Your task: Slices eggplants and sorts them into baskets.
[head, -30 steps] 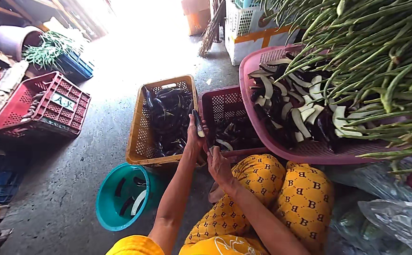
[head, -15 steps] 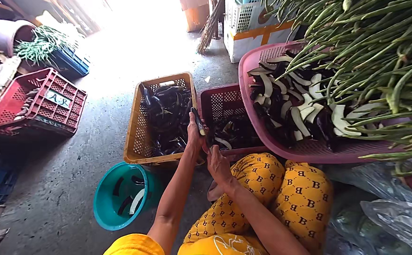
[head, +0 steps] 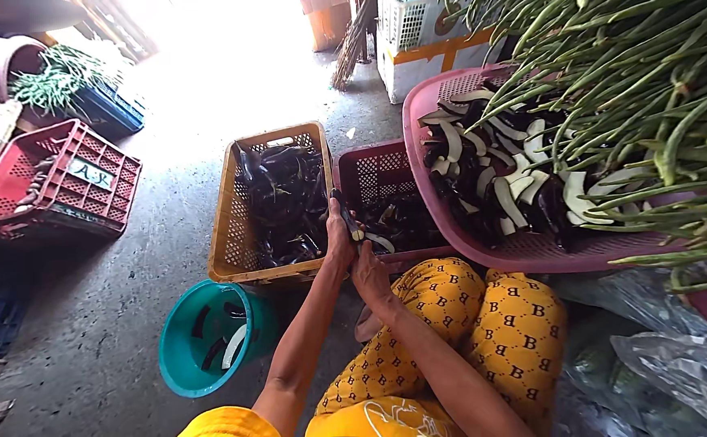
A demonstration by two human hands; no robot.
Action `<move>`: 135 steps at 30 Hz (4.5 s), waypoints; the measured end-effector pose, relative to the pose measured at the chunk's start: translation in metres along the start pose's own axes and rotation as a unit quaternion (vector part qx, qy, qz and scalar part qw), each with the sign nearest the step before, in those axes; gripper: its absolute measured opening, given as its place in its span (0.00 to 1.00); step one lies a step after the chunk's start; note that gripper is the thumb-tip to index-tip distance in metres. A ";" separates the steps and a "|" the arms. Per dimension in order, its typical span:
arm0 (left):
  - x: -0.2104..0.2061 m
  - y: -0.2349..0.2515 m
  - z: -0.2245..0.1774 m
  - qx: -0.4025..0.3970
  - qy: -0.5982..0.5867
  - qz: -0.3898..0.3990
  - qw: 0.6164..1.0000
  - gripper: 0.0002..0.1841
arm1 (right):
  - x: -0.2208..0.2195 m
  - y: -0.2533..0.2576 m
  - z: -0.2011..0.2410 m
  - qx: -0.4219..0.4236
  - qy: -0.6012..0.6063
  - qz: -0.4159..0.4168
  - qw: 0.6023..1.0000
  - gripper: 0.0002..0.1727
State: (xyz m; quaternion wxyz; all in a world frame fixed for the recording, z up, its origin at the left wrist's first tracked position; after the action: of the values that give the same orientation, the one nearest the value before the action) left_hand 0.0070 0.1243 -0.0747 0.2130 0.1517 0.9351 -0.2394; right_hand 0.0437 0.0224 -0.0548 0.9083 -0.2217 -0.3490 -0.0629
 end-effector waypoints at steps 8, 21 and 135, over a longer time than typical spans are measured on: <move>-0.001 -0.001 0.008 0.014 0.017 0.047 0.999 0.33 | 0.000 0.005 -0.007 0.002 0.017 0.007 1.000 0.26; 0.019 0.013 -0.006 -0.042 0.068 -0.003 0.997 0.32 | -0.008 0.001 -0.006 0.013 0.016 0.047 0.999 0.25; 0.395 -0.152 -0.106 0.038 0.539 -0.372 0.755 0.28 | 0.006 0.014 -0.035 0.000 0.469 0.096 0.878 0.17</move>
State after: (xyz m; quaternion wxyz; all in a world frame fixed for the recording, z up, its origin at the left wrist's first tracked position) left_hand -0.4276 0.1230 -0.1183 -0.4376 -0.0962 0.8682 -0.2134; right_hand 0.0732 0.0196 -0.0792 0.9673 -0.1982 0.1408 -0.0718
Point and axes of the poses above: each hand's wrist, its own y-axis towards the middle knuckle, its own x-axis out of the back of the hand, z = x × y, the point moved 10 cm from there along y, towards the middle knuckle, and after that the axes turned 13 degrees about z, right-handed, at the moved point
